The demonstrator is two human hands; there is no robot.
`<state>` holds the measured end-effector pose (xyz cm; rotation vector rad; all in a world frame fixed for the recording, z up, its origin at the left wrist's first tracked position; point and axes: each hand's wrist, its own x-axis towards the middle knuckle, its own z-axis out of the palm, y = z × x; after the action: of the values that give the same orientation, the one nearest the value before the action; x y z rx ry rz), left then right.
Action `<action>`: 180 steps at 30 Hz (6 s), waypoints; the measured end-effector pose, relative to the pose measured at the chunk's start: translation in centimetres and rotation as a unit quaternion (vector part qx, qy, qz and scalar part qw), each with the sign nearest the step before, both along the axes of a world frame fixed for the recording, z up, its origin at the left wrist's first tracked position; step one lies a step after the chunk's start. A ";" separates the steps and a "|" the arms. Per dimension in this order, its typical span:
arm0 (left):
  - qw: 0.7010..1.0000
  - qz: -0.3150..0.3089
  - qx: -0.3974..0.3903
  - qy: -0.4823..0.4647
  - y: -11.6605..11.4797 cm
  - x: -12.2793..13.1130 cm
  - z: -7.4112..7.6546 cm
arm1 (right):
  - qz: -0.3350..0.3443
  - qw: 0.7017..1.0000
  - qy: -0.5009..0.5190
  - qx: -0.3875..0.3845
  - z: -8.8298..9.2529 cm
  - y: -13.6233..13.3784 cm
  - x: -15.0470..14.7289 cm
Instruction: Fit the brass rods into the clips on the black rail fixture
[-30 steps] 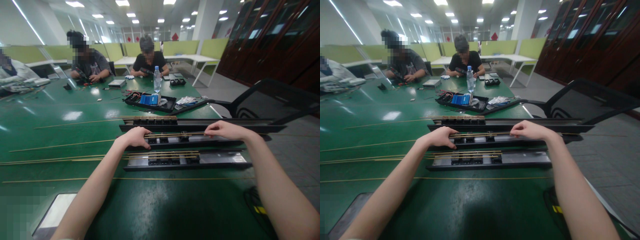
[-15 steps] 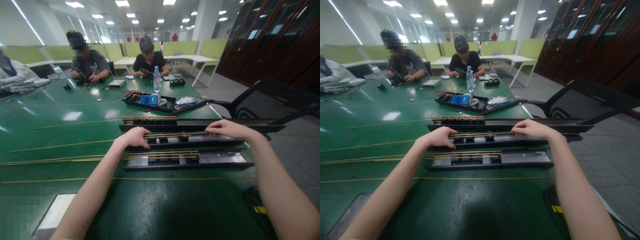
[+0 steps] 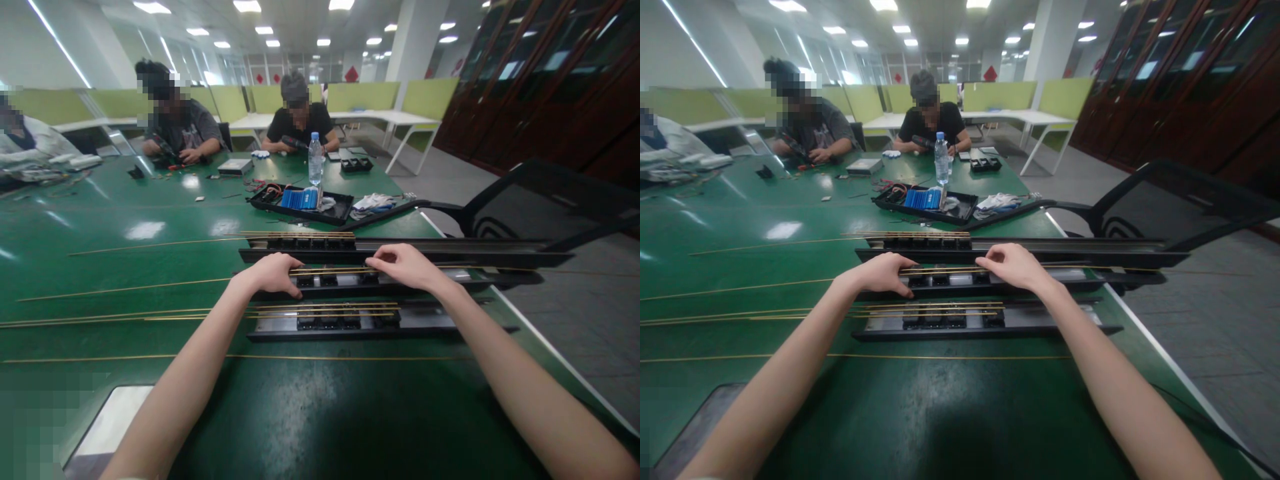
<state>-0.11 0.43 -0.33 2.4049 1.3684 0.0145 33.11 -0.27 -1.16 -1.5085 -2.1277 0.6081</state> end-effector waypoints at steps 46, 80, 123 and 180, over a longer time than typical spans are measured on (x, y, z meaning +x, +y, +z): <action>0.996 0.018 -0.054 -0.068 0.2 -1.8 1.3 | 0.035 0.994 0.099 -0.016 -1.1 -0.2 -2.3; 0.999 0.026 -0.014 -0.036 -0.1 -1.2 1.3 | 0.044 0.993 0.102 -0.031 -0.6 -0.2 -2.3; 0.999 0.030 -0.018 -0.024 -0.3 -0.7 1.6 | 0.090 0.989 0.022 -0.111 0.6 0.6 2.1; 0.998 0.032 -0.028 -0.035 -0.3 -0.7 1.7 | 0.081 0.987 -0.012 -0.139 1.2 0.7 3.4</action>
<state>-0.81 0.11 1.35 2.2927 1.3936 0.0767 36.49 0.42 0.07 -1.4963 -2.2726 0.9848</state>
